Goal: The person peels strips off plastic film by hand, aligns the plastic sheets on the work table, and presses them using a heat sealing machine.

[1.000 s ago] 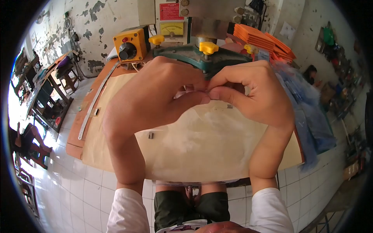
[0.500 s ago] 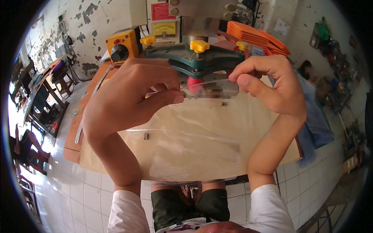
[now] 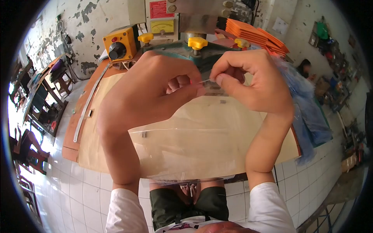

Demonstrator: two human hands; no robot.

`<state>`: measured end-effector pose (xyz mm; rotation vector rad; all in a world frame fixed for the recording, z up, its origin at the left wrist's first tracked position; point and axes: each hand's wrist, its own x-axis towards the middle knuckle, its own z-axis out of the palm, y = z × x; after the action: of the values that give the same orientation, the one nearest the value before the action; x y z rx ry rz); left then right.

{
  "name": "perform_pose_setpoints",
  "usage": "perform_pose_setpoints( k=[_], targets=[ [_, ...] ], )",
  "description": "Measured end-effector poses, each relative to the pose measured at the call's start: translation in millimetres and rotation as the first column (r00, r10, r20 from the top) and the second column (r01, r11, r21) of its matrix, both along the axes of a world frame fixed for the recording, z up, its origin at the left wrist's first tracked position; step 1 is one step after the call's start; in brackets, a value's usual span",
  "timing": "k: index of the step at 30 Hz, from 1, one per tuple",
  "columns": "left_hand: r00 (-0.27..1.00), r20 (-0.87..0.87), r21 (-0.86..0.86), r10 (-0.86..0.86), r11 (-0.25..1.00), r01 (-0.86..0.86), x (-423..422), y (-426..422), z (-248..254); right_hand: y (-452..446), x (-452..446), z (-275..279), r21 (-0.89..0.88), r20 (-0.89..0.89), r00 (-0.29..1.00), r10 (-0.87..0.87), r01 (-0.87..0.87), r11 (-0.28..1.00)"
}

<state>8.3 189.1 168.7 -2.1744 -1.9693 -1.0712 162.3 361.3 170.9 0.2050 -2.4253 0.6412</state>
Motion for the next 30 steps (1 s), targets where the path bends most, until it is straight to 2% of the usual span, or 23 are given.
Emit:
perform_pose_setpoints(
  k=[4, 9, 11, 15, 23, 30],
  targets=[
    [0.999, 0.026, 0.007, 0.025, 1.0, -0.025, -0.1, 4.3, -2.6, -2.3, -5.2, -2.3, -0.044, 0.03, 0.998, 0.047, -0.046, 0.998],
    [0.999, -0.041, 0.082, -0.023, 0.996, 0.026, -6.4, 10.0, -6.4, 6.0, -8.1, -5.8, -0.113, 0.055, 0.996, 0.077, -0.071, 0.991],
    [0.999, -0.019, 0.084, -0.035, 0.996, 0.037, -6.8, 11.6, -8.9, 9.3, -8.6, -5.5, -0.106, 0.115, 0.989, 0.098, -0.086, 0.991],
    [0.997, -0.007, 0.109, -0.075, 0.991, 0.075, -11.5, 15.2, -12.9, 10.3, -10.2, -5.4, -0.142, 0.124, 0.986, 0.109, -0.091, 0.986],
    [0.998, 0.003, 0.074, -0.069, 0.995, 0.068, -13.9, 11.1, -11.4, 6.5, -13.2, -3.6, -0.281, 0.244, 0.955, 0.171, -0.1, 0.955],
    [0.995, -0.085, 0.069, -0.056, 0.996, 0.062, -16.2, 9.1, -9.4, 5.2, -19.1, -6.9, -0.237, 0.2, 0.96, 0.194, -0.144, 0.961]
  ],
)
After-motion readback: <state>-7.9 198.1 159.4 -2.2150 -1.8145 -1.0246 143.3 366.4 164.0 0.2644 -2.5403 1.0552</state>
